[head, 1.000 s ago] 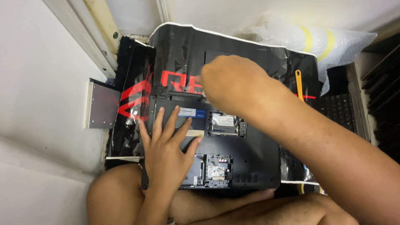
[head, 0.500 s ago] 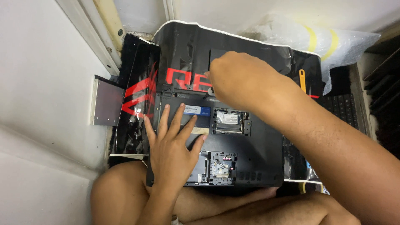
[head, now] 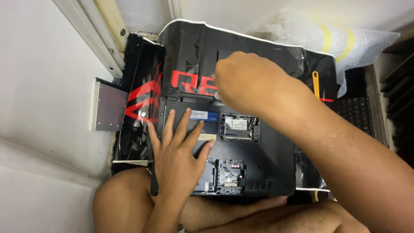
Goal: The person uses a screwdriver to remove screws from the back of a laptop. They then lift and remove a rectangular metal cover plate from the device.
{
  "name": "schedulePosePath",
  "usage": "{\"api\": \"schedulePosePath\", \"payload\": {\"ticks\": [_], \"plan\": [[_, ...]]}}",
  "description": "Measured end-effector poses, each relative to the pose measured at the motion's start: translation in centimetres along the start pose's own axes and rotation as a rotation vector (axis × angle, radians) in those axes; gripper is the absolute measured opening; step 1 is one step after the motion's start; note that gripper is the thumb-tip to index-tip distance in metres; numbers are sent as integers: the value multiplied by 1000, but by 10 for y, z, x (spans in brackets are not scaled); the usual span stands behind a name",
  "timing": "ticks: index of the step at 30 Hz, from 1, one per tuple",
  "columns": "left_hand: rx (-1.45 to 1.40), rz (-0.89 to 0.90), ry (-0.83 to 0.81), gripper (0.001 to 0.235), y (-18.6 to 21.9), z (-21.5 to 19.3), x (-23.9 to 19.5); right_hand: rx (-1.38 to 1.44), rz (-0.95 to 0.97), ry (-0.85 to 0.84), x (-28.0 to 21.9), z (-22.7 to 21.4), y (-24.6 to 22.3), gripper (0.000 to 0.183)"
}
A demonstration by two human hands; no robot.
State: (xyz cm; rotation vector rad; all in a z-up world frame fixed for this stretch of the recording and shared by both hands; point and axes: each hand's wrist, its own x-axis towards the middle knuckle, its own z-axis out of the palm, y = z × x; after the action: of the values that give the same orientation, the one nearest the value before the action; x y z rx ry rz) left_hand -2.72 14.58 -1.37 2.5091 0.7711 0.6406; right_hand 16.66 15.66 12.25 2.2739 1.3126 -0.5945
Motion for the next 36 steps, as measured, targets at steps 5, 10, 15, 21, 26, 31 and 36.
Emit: {"api": "schedulePosePath", "payload": {"ticks": [5,10,15,21,26,31,36], "plan": [[-11,-5,14,43,1,-1,0,28,-165,24,-7,-3,2,32],[-15,-6,0,43,1,-2,1,7,9,-48,-9,-11,0,23],[-2,2,-10,43,2,-5,2,-84,-227,-5,-13,1,4,21],[5,8,4,40,2,-5,3,40,-354,69,-19,2,2,24],[39,11,-6,40,4,-7,4,-245,-376,258,-11,14,7,8],[29,-12,-23,40,3,-4,3,-115,-452,75,-14,5,5,32],[62,-17,-13,41,3,-2,2,-434,-530,126,-26,-3,8,25]]}}
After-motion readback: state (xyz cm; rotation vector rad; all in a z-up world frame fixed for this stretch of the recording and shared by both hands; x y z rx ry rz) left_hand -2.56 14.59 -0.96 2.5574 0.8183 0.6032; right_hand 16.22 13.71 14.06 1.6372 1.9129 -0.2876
